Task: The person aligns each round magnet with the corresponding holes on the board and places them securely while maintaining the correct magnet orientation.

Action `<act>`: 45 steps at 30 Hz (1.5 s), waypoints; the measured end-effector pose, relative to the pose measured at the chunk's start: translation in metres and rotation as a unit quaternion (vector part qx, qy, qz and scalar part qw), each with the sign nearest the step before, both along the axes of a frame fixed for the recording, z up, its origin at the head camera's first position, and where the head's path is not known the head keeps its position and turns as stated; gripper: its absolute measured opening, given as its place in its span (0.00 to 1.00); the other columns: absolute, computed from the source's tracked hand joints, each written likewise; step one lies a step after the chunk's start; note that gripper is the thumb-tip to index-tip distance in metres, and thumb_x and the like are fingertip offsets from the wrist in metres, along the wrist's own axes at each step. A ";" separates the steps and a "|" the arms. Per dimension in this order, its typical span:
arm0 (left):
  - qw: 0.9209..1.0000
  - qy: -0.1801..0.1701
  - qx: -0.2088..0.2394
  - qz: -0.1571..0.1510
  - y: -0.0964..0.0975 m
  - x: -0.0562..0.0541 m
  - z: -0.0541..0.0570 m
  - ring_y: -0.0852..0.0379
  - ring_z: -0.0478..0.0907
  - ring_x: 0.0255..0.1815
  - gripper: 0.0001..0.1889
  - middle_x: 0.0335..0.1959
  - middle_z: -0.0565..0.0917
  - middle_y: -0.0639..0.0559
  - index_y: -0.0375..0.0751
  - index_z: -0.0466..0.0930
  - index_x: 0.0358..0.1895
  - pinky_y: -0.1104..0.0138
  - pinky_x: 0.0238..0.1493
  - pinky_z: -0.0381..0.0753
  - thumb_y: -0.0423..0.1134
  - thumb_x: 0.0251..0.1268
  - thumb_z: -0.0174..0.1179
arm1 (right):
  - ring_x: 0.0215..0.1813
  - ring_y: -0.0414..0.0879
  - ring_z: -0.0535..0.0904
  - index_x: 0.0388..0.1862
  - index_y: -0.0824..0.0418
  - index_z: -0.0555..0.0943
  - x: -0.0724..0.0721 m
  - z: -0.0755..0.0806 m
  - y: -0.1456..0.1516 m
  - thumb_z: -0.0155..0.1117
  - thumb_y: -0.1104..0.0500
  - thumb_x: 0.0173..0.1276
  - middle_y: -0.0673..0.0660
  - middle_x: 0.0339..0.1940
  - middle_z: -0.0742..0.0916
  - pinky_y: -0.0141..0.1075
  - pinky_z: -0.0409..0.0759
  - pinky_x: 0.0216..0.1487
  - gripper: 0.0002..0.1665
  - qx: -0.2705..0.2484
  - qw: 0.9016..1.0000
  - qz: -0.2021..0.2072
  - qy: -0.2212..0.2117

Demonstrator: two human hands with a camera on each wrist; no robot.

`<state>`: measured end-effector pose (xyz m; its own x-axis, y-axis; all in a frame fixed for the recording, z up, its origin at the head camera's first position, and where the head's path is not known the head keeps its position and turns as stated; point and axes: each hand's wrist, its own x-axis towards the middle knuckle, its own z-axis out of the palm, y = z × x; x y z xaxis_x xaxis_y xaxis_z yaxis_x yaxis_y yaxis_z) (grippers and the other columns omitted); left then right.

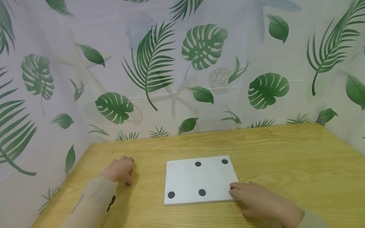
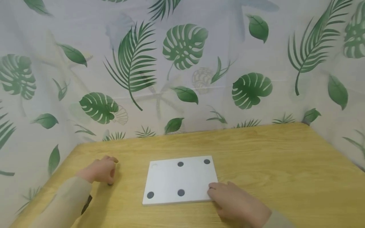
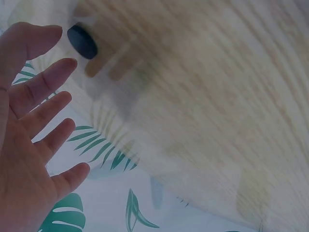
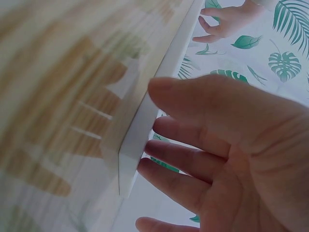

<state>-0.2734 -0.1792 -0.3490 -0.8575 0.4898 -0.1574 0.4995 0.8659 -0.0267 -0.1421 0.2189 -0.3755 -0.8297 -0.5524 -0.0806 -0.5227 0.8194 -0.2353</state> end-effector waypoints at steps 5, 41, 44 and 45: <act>1.000 0.000 0.003 -0.006 0.004 -0.001 -0.006 0.46 0.66 0.42 0.11 0.37 0.72 0.51 0.45 0.67 0.12 0.41 0.42 0.64 0.32 0.29 0.63 | 0.49 0.51 0.73 0.35 0.59 0.75 0.002 0.000 0.004 0.66 0.64 0.45 0.57 0.47 0.78 0.56 0.67 0.48 0.16 0.004 1.000 0.000 0.012; 1.000 -0.015 0.005 0.002 0.029 -0.005 0.010 0.39 0.60 0.58 0.11 0.55 0.69 0.40 0.43 0.70 0.12 0.39 0.49 0.59 0.33 0.41 0.62 | 0.54 0.54 0.70 0.40 0.60 0.75 0.000 0.000 0.003 0.66 0.63 0.48 0.59 0.52 0.76 0.58 0.64 0.50 0.18 -0.003 1.000 0.001 -0.005; 1.000 -0.013 0.000 0.000 0.041 -0.009 0.013 0.41 0.59 0.59 0.11 0.56 0.69 0.41 0.43 0.70 0.12 0.40 0.50 0.59 0.34 0.41 0.62 | 0.55 0.54 0.70 0.42 0.61 0.75 0.001 -0.001 0.003 0.66 0.63 0.48 0.59 0.53 0.76 0.58 0.64 0.50 0.19 -0.007 1.000 0.002 -0.006; 1.000 -0.012 -0.005 -0.001 0.045 -0.011 0.014 0.41 0.59 0.60 0.11 0.56 0.69 0.41 0.43 0.70 0.12 0.41 0.51 0.59 0.34 0.42 0.62 | 0.55 0.54 0.70 0.42 0.61 0.75 0.001 -0.001 0.003 0.66 0.63 0.48 0.59 0.53 0.76 0.58 0.64 0.50 0.19 -0.008 1.000 0.003 -0.007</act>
<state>-0.2841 -0.1340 -0.3352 -0.8528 0.4893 -0.1823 0.5015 0.8648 -0.0244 -0.1415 0.2221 -0.3761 -0.8255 -0.5584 -0.0825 -0.5241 0.8125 -0.2554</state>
